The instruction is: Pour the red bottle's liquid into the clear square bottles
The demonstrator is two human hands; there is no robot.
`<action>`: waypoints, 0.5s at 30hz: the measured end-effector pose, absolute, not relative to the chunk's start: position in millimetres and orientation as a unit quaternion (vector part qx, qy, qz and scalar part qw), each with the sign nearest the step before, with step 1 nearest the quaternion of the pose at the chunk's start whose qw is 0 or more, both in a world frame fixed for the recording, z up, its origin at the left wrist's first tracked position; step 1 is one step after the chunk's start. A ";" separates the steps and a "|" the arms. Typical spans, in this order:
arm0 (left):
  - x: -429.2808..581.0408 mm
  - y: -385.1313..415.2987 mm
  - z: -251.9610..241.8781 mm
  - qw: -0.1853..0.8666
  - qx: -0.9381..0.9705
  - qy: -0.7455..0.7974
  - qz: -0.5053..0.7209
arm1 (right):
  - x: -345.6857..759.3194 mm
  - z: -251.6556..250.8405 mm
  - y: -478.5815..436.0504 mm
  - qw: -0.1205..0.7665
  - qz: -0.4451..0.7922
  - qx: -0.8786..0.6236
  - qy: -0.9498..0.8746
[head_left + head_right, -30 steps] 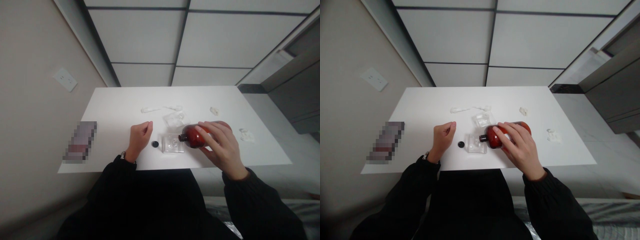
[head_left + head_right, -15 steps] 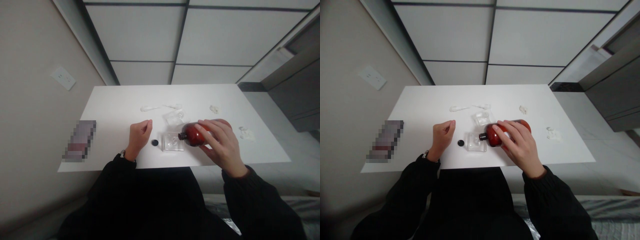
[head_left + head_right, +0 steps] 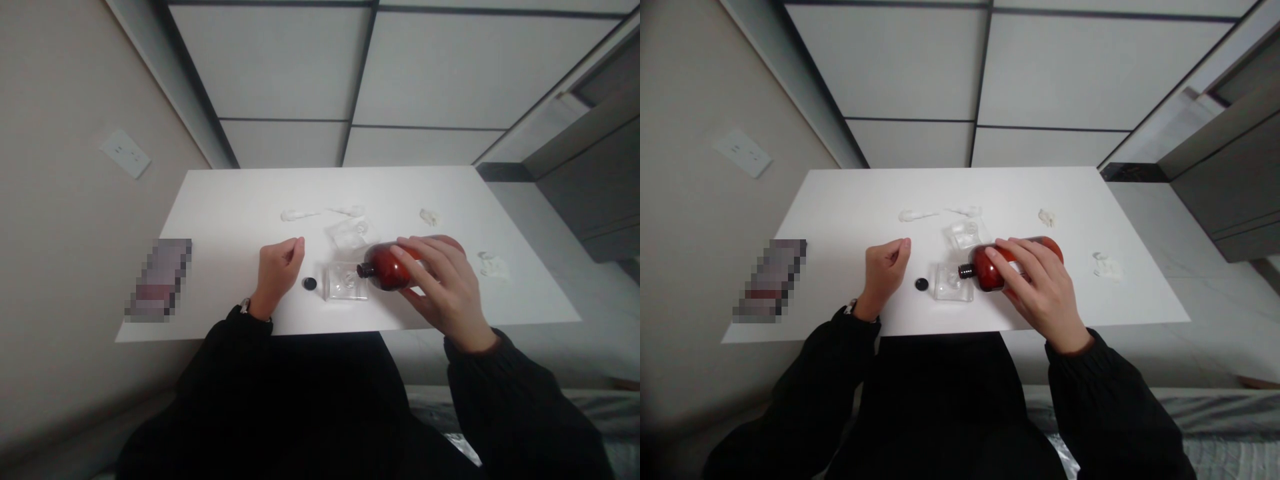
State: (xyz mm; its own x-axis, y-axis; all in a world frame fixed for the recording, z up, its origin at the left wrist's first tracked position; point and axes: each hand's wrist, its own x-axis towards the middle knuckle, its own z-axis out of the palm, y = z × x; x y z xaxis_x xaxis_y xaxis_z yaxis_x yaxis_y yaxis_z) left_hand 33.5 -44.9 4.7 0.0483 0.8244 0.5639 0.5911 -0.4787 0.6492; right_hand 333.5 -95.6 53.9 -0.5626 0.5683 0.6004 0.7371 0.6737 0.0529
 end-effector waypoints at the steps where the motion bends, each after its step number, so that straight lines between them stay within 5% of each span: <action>1: 33.5 -44.8 4.5 0.122 0.714 0.496 0.480 | 333.9 53.7 -95.3 0.280 -0.152 -0.373 -0.871; 15: 33.3 -44.6 4.1 0.117 0.715 0.494 0.481 | 333.2 55.3 -94.7 0.283 -0.164 -0.363 -0.872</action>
